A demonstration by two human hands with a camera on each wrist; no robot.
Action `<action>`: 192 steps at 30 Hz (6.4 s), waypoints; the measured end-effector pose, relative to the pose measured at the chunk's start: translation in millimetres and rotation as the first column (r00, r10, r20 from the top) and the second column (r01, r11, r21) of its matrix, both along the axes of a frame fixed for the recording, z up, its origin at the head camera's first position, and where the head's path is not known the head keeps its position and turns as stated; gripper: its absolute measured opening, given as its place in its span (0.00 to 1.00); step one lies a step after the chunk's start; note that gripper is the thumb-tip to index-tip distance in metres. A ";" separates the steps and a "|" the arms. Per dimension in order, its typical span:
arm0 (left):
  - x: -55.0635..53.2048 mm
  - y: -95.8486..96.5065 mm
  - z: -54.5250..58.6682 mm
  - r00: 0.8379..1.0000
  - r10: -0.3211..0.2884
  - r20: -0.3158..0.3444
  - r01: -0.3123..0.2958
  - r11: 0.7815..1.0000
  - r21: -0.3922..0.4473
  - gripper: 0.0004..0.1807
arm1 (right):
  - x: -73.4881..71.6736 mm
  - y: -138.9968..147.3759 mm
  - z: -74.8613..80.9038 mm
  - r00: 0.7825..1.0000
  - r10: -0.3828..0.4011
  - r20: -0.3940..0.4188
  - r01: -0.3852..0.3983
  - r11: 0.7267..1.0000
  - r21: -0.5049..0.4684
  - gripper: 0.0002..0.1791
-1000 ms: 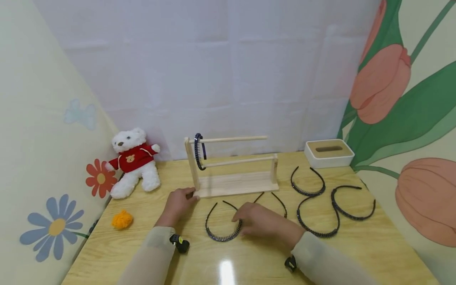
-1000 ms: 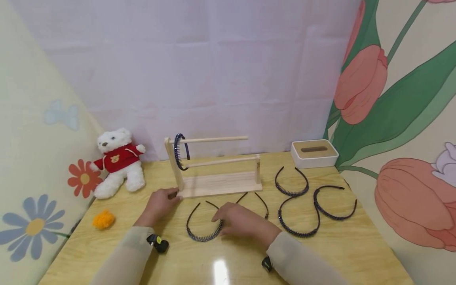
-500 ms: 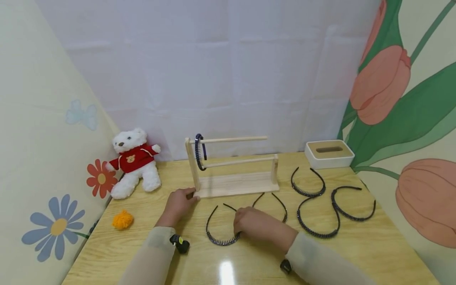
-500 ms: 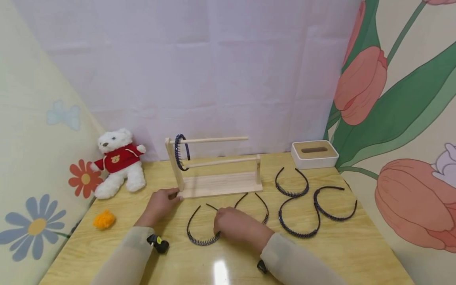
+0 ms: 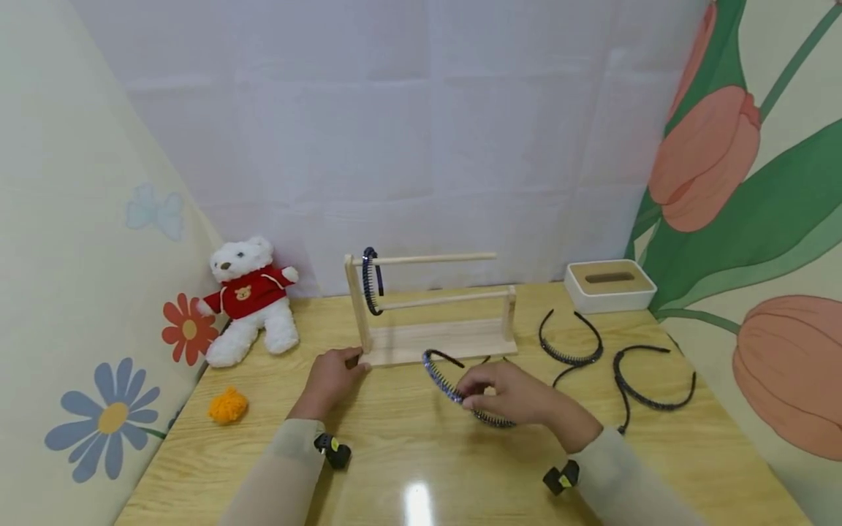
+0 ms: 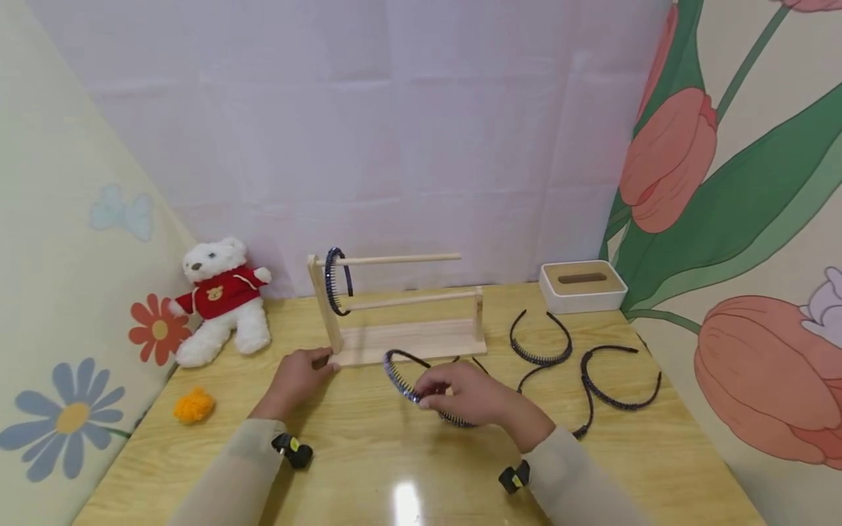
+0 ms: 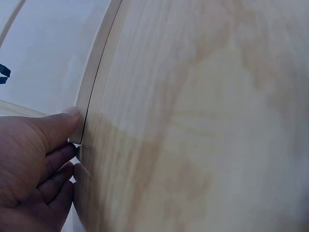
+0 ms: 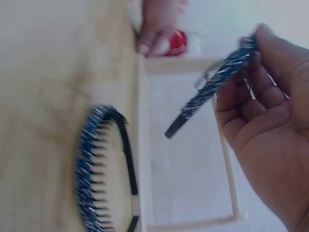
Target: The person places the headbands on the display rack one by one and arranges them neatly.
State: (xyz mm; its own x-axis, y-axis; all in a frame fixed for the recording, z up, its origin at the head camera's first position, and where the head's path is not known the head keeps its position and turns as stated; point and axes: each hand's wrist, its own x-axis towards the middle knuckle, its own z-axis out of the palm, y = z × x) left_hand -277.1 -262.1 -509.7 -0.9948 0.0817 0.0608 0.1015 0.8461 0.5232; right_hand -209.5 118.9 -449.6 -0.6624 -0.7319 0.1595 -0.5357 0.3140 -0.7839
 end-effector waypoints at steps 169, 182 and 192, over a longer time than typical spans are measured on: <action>1.7 3.8 3.6 0.999 0.024 0.037 -0.024 1.000 0.015 0.26 | -91.1 -95.6 42.4 0.817 -0.422 0.393 0.561 0.741 -0.370 0.19; -2.8 3.3 7.5 0.999 0.023 0.049 -0.023 1.000 -0.010 0.26 | -31.2 37.4 9.5 0.969 -0.242 -0.052 0.246 0.961 0.126 0.20; -2.9 0.7 2.8 0.999 0.029 0.041 -0.029 1.000 -0.003 0.26 | -6.5 68.9 -18.1 0.976 -0.059 -0.212 0.145 0.898 0.416 0.16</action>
